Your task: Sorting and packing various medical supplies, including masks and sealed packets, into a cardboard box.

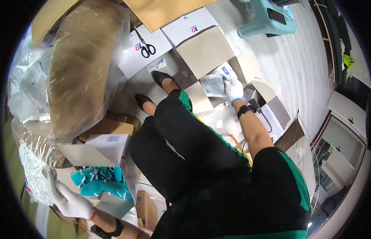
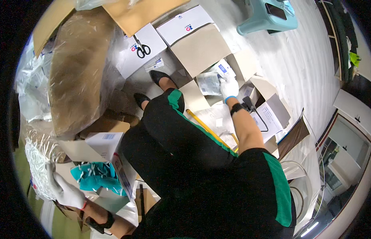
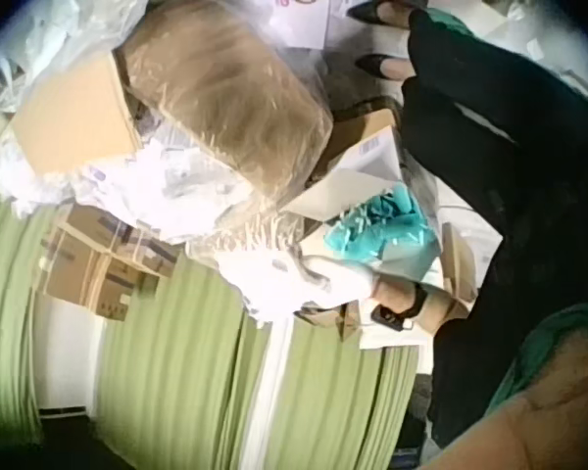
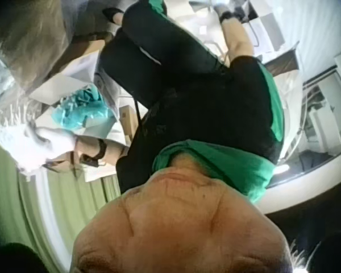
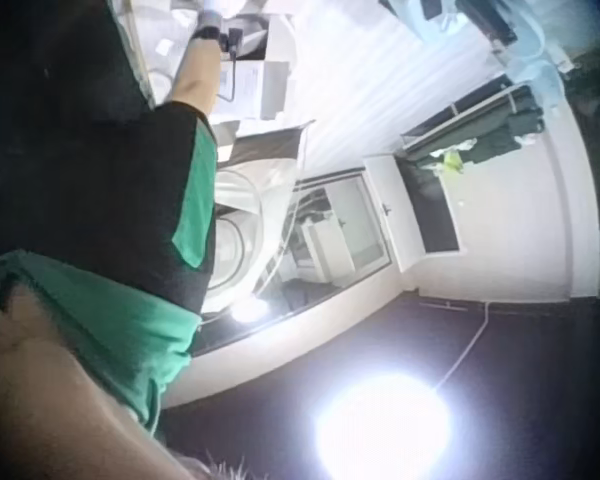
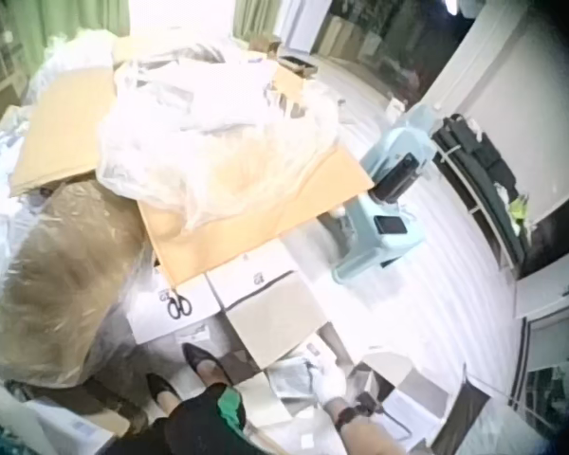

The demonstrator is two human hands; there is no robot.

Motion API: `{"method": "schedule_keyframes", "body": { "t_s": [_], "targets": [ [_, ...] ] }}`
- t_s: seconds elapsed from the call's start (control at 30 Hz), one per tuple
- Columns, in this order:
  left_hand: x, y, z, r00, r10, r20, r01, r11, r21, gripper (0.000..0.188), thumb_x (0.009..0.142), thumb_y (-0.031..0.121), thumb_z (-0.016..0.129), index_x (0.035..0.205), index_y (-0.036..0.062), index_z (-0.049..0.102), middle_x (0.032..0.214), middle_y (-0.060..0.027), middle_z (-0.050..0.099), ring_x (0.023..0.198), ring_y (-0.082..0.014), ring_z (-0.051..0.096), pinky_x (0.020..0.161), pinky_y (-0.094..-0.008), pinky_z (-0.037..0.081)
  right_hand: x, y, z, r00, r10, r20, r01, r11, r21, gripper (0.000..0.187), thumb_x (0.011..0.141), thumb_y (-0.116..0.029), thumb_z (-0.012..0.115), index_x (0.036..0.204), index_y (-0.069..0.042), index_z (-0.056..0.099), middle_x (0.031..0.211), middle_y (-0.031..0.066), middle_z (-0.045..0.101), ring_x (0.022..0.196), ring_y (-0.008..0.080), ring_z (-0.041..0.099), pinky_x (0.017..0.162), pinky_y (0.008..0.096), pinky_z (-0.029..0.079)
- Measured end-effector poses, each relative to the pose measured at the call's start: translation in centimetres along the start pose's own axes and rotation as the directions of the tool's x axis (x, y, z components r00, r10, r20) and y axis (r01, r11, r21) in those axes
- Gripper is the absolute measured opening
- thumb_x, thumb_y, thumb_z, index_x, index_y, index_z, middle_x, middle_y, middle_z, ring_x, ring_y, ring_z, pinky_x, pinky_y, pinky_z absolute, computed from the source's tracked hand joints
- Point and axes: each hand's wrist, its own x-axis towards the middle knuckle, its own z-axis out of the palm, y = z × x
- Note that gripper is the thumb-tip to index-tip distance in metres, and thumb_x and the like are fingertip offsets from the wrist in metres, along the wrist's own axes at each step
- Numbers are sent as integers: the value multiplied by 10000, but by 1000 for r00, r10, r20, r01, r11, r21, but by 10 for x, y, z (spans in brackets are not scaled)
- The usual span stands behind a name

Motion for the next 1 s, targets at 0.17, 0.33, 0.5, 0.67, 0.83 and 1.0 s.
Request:
{"method": "schedule_keyframes", "body": {
  "t_s": [0.17, 0.33, 0.5, 0.67, 0.83, 1.0],
  "targets": [
    [-68, 108, 34, 987, 100, 122, -43, 913, -406, 347, 872, -89, 577, 1216, -64, 621, 1177, -182, 673, 1071, -273, 647, 943, -347, 508, -56, -96, -139, 816, -568, -104, 578, 802, 152, 336, 721, 39, 566, 960, -113, 746, 937, 118, 717, 884, 271, 678, 813, 326, 533],
    [-75, 201, 95, 703, 668, 245, -482, 700, -527, 653, 763, 353, 777, 1323, 77, 586, 1347, -144, 587, 1276, -324, 529, 1093, -421, 387, -131, -191, -223, 430, -884, -184, 872, 353, 338, 281, 688, 49, 587, 914, -45, 724, 929, 116, 705, 880, 264, 670, 804, 357, 533],
    [-88, 178, 83, 611, 670, 422, -504, 740, -445, 234, 810, 307, 711, 935, 112, 679, 896, -87, 657, 888, -289, 649, 762, -408, 521, -200, -245, -251, 337, -941, -7, 712, 250, 657, 253, 712, 29, 646, 954, -29, 698, 941, 115, 682, 891, 227, 657, 813, 342, 530],
    [-139, 134, 33, 728, 477, 492, -398, 879, -263, 353, 851, 428, 676, 852, 75, 675, 846, -152, 657, 808, -357, 656, 706, -452, 523, -256, -273, -234, 345, -835, 429, 312, 534, 786, 108, 877, -79, 680, 895, 11, 736, 935, 94, 697, 850, 151, 638, 802, 285, 501],
    [-187, 110, 10, 844, 91, 529, -43, 994, -103, 356, 898, 412, 591, 813, 75, 667, 742, -147, 656, 732, -366, 665, 664, -467, 522, -299, -280, -173, 447, -839, 311, 432, 506, 746, 142, 924, -125, 667, 889, -9, 739, 790, 56, 700, 693, 115, 619, 655, 265, 490],
    [-222, 94, 4, 974, 226, -26, -227, 974, -24, 168, 842, 243, 626, 755, 101, 604, 643, -113, 607, 628, -308, 646, 556, -426, 496, -285, -311, -101, 580, -620, 528, -175, 538, 824, 164, 977, -155, 583, 876, -52, 661, 730, 15, 629, 596, 116, 560, 533, 270, 449]
  ]
}}
